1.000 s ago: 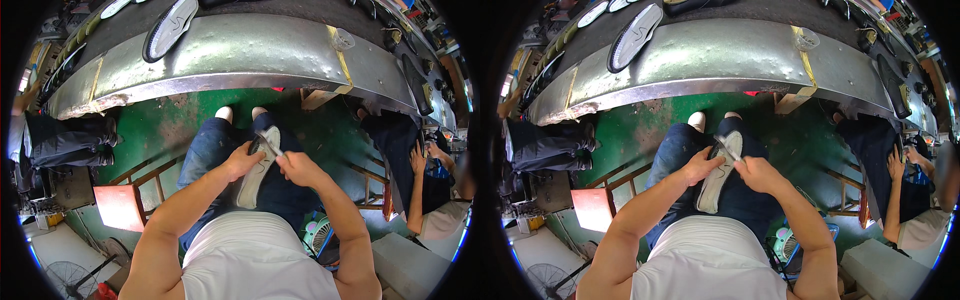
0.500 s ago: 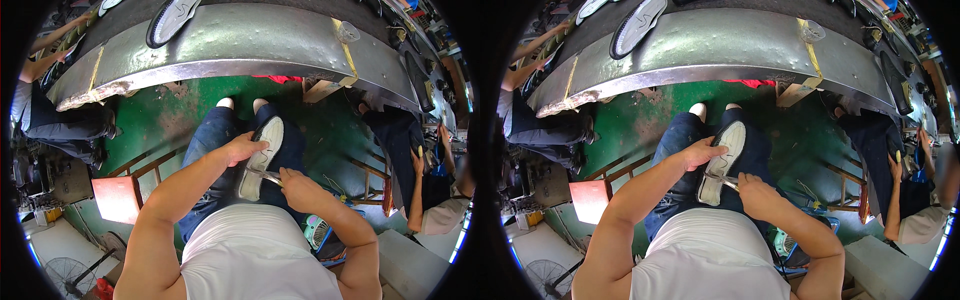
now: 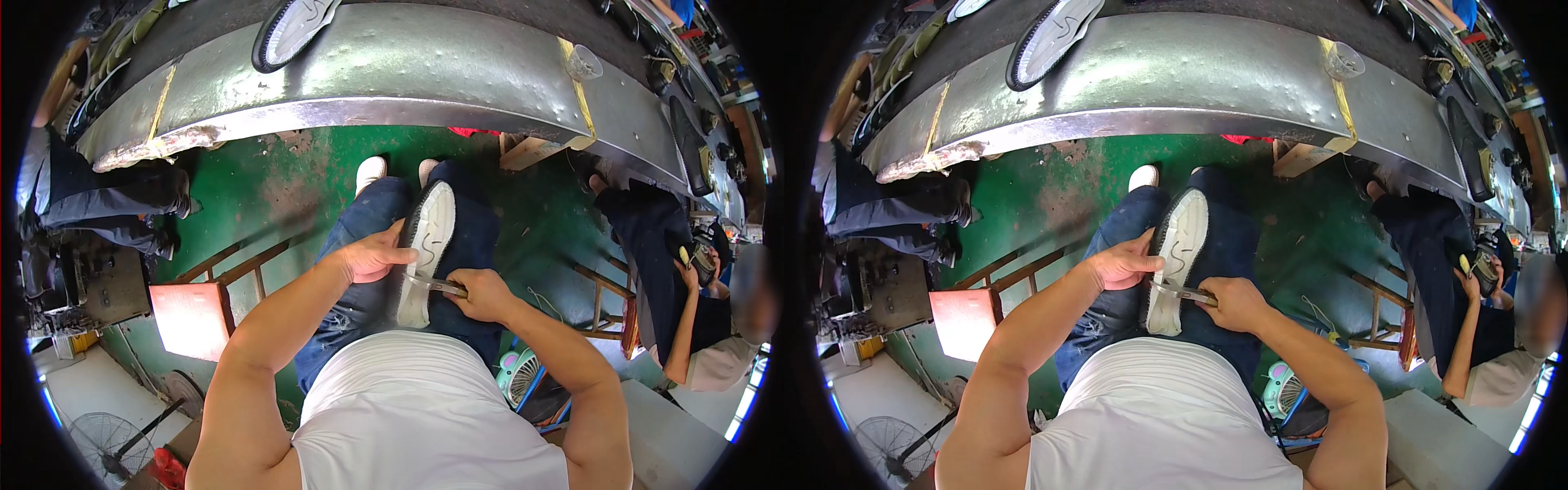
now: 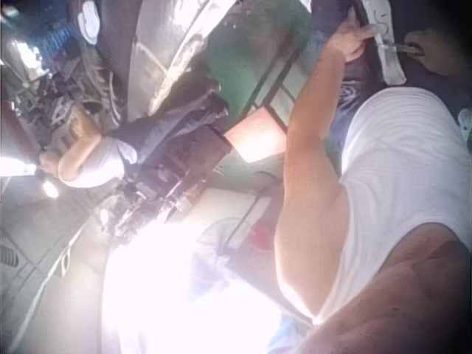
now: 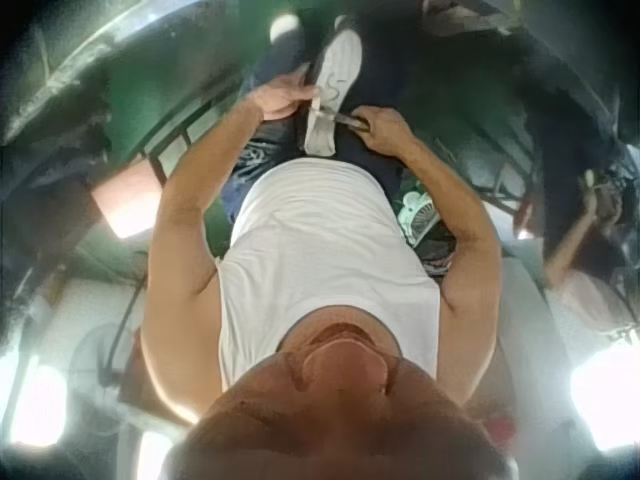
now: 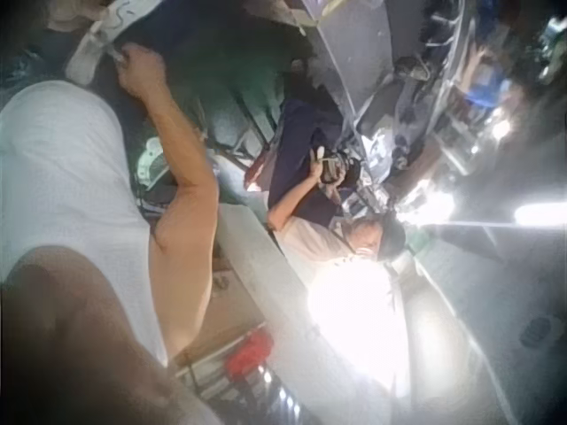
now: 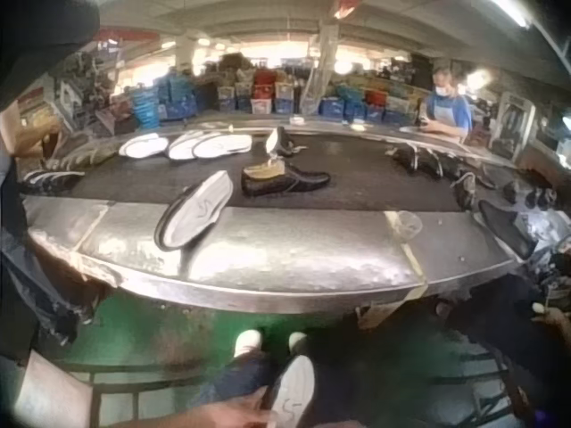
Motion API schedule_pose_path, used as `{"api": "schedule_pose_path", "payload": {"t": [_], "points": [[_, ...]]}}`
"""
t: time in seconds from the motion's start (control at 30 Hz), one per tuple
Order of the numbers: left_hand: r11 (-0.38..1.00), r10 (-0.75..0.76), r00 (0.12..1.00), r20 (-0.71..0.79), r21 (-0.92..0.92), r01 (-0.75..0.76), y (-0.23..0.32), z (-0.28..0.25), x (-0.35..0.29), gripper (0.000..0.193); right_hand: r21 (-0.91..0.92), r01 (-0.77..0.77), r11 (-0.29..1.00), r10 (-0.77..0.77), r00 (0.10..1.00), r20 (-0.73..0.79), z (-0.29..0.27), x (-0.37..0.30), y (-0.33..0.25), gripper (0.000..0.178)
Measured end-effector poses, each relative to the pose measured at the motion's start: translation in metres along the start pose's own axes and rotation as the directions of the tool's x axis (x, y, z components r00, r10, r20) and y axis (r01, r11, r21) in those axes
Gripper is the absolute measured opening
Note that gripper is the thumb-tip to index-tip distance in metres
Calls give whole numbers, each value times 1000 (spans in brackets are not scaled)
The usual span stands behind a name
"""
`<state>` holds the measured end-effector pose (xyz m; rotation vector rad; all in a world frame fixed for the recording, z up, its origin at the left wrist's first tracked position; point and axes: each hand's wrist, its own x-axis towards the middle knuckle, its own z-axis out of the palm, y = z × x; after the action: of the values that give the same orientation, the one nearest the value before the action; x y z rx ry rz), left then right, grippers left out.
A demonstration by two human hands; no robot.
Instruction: Manipulate shoe components and use pliers to adjust and assemble shoes on a production line.
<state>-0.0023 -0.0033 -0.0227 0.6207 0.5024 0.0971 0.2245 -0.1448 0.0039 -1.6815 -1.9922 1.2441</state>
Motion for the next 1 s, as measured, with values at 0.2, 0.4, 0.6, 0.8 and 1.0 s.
{"api": "schedule_pose_path", "payload": {"t": [0.2, 0.4, 0.6, 0.8, 1.0], "points": [[903, 70, 986, -151, 429, 2, -14, 15, 16, 79, -142, -79, 987, 80, 997, -2, -4, -32, -13, 23], [872, 102, 940, -325, 484, 73, -30, 21, 25, 76, -413, -84, 907, 56, 995, -78, 19, -59, -34, 29], [706, 251, 876, -412, 697, 126, -44, 32, 13, 78, -100, -308, 946, 321, 929, 181, 17, -61, -25, 26], [773, 270, 916, -297, 634, -22, -95, 20, -22, 94, -76, -218, 973, 231, 931, 285, 9, -56, -7, 29], [751, 408, 820, -401, 659, -52, -103, 29, -5, 93, 71, -224, 972, 198, 943, 267, -38, -51, -33, 33]]}}
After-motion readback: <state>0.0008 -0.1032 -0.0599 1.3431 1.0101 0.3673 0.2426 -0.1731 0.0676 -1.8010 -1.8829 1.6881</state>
